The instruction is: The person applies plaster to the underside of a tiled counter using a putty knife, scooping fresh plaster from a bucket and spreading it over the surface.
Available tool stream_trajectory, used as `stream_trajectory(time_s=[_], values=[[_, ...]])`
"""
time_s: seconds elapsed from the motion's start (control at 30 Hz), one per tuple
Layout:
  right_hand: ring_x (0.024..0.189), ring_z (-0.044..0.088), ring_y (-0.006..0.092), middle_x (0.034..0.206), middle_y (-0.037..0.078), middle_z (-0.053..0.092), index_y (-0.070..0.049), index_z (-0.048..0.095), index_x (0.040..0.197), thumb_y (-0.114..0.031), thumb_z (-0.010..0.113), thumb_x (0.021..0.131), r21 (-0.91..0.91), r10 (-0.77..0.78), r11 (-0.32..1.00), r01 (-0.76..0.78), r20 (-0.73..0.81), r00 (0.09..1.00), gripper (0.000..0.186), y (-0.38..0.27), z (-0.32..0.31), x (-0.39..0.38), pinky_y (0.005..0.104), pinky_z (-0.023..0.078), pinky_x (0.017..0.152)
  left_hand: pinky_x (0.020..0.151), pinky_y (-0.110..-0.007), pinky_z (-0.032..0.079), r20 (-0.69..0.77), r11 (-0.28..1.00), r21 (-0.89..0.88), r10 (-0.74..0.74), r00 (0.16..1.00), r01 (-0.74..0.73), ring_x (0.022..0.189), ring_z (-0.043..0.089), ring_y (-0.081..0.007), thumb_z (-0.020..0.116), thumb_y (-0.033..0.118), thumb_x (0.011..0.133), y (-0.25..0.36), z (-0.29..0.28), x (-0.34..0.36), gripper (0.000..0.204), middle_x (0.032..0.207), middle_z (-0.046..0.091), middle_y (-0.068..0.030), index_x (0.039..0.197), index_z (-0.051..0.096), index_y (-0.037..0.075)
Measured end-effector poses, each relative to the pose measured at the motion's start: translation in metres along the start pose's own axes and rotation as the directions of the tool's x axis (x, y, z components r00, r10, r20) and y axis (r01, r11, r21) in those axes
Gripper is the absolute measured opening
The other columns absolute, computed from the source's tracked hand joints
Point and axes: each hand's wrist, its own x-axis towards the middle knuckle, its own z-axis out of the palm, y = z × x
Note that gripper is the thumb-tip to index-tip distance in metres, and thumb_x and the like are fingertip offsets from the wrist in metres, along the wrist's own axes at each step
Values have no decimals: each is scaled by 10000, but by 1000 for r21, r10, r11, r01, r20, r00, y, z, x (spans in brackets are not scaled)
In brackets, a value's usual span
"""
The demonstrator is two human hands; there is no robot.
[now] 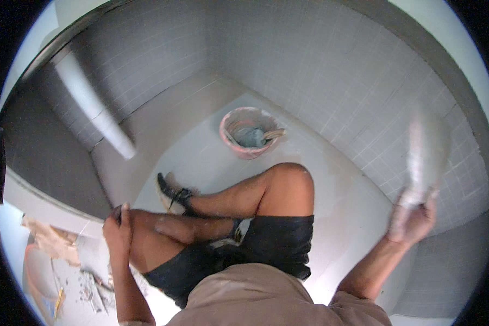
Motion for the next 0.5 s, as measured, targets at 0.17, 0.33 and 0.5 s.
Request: stream_trajectory(time_s=[0.17,0.33,0.5], values=[[1370,417,348,1413,194,442,21,407,1407,18,587,911,-356,-57,930,-92,-386,921,527,153,27,45,509,346,1211,830,-504,521,-7,996,-72,-49,999,48,958,675,-477,538,424,1003,-22,21,15,467,946,705,-291,1083,725,4],[1301,473,351,1401,176,442,-8,371,1424,28,547,951,-268,-111,961,60,-178,978,506,249,42,159,562,393,1166,815,-493,522,11,995,-100,-19,1000,20,911,686,-464,576,397,987,-51,46,30,449,919,709,-285,1056,724,-21],[1294,507,352,1439,173,441,-2,324,1464,69,467,974,-205,-424,891,405,-55,904,515,297,92,238,554,382,1181,784,-461,522,23,980,-192,-47,999,51,847,689,-437,592,340,977,-76,54,42,420,893,714,-270,995,715,-60]])
